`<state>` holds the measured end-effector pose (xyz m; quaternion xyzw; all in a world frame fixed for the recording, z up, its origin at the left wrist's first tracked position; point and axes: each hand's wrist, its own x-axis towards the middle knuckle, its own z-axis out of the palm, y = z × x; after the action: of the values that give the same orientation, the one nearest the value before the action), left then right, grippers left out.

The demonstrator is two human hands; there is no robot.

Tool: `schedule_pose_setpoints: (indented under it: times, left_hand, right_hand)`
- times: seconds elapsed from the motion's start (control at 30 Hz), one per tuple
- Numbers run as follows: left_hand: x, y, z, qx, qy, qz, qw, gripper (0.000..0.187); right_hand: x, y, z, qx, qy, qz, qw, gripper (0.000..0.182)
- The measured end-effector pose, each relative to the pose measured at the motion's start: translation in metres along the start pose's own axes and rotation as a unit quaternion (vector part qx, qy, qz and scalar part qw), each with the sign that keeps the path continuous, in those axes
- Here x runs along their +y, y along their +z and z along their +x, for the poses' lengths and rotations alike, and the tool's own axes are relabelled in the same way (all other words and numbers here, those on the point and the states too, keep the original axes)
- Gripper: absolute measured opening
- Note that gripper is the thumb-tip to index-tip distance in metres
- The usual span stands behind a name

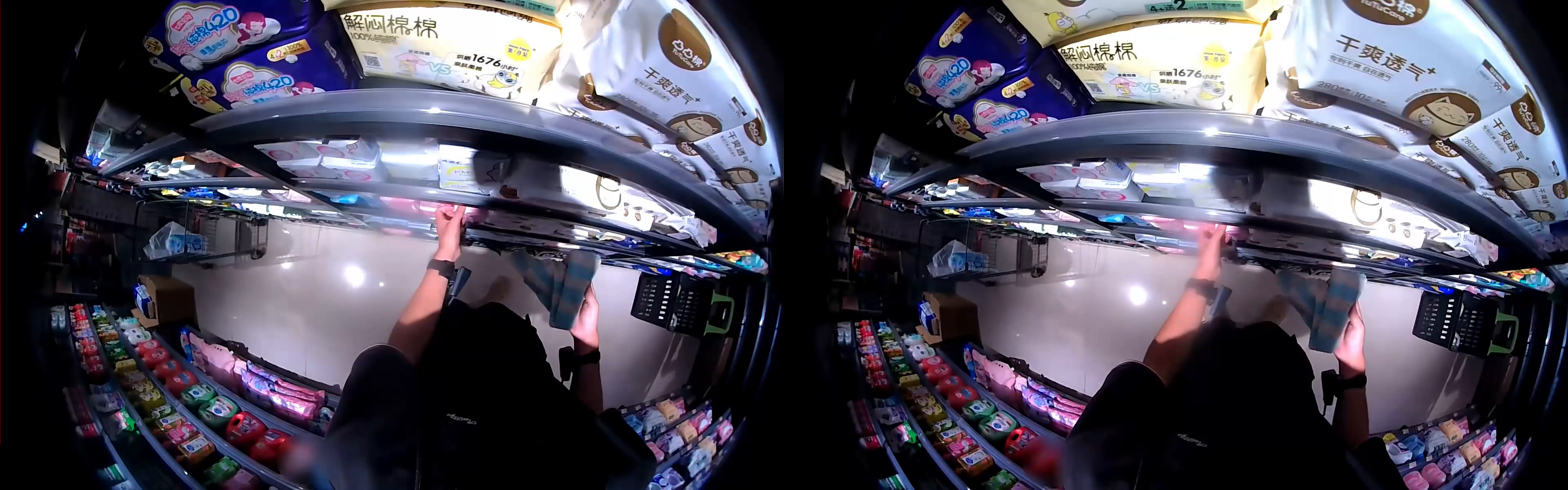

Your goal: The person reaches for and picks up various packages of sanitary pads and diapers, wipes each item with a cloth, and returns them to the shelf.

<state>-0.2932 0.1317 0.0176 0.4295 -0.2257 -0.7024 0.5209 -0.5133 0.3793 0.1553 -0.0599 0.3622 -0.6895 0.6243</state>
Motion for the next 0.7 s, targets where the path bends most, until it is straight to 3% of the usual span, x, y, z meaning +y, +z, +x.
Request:
schedule_pose_setpoints:
  times: [0.2,0.27,0.3,0.33,0.4,0.43,0.47,0.53,0.57,0.6,0.67,0.7]
  left_hand:
    - [-0.018,-0.011,0.016,-0.054,0.065,0.013,0.996,0.023]
    - [-0.005,-0.007,0.012,-0.095,0.063,0.091,0.989,0.017]
    - [0.008,-0.003,0.008,-0.152,0.057,0.095,0.982,0.008]
    - [0.005,-0.006,0.011,-0.144,0.056,0.056,0.986,0.004]
    - [-0.006,-0.006,0.016,-0.129,0.054,-0.019,0.99,0.007]
    - [-0.021,-0.015,0.022,-0.137,0.095,0.014,0.986,0.017]
    - [0.017,-0.003,-0.003,-0.095,-0.015,-0.002,0.995,0.019]
    - [0.019,-0.012,0.002,-0.129,0.178,0.2,0.955,0.023]
    - [-0.005,-0.032,0.018,-0.149,0.045,0.185,0.97,0.026]
    - [0.024,-0.025,-0.003,-0.143,-0.01,0.131,0.981,0.028]
    - [0.026,-0.034,-0.008,-0.102,-0.11,0.093,0.984,0.03]
    - [0.03,-0.038,-0.008,-0.115,-0.115,0.159,0.974,0.029]
  right_hand:
    - [0.012,0.017,0.001,0.03,-0.038,-0.025,0.999,0.04]
    - [0.016,0.035,0.001,0.031,-0.048,-0.038,0.998,0.039]
    - [0.019,0.037,0.001,0.034,-0.043,-0.036,0.998,0.039]
    - [0.022,0.038,0.002,0.036,-0.038,-0.035,0.998,0.038]
    - [0.029,0.032,0.005,0.016,-0.042,-0.059,0.997,0.043]
    - [0.033,0.027,0.006,0.013,-0.025,-0.021,0.999,0.043]
    - [0.034,0.04,0.005,0.005,-0.022,-0.038,0.999,0.043]
    - [0.042,0.024,0.006,0.044,-0.009,-0.01,0.999,0.043]
    - [0.042,0.034,0.006,0.038,-0.008,-0.031,0.999,0.042]
    - [0.043,0.029,0.005,0.047,0.017,-0.013,0.999,0.042]
    - [0.043,0.03,0.006,0.019,0.011,-0.033,0.999,0.041]
    - [0.04,0.036,0.006,0.001,0.017,-0.044,0.999,0.041]
